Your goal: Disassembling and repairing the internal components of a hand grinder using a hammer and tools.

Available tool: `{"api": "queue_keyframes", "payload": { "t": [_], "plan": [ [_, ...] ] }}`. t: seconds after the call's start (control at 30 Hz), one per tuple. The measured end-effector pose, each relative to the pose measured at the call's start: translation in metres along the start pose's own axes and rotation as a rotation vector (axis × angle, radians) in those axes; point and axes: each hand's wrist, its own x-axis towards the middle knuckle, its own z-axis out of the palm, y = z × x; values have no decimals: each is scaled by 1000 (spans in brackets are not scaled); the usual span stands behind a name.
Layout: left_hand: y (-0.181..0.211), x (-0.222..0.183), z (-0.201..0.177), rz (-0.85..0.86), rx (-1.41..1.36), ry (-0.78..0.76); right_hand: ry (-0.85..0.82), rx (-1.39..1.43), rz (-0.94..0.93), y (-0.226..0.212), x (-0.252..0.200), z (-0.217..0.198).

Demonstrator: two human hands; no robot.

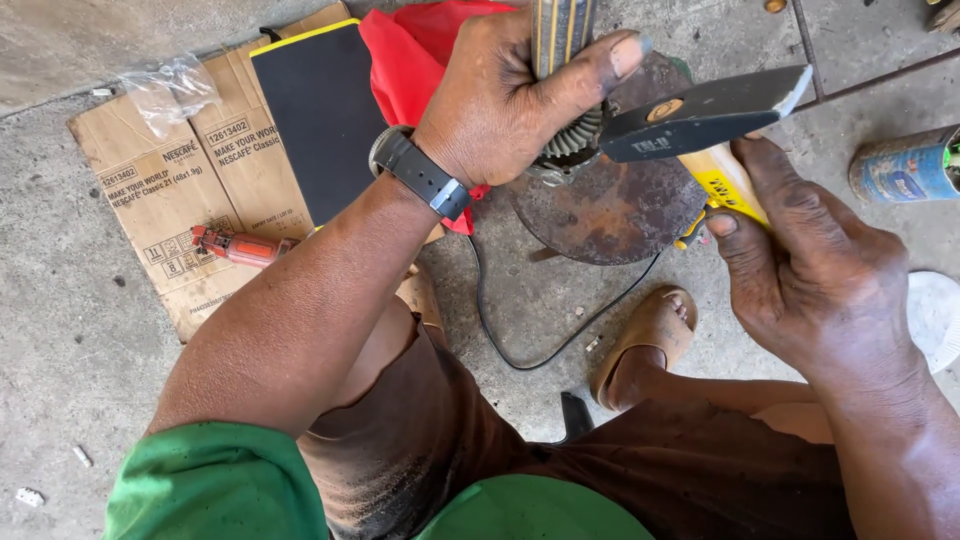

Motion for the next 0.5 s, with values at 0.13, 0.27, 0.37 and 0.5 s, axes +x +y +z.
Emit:
{"api": "queue_keyframes", "payload": {
  "t": [0.13, 0.27, 0.37, 0.5],
  "plan": [
    [2, 1, -1, 20, 42, 8, 67, 83, -71, -15, 8, -14],
    [10, 2, 0, 67, 43, -8, 86, 254, 207, -32, 10, -16],
    [12, 5, -2, -13, 85, -100, 20, -58, -78, -17, 10, -13],
    [7, 2, -2, -21, 31, -25, 40, 158, 100, -47, 24, -34]
  ]
}}
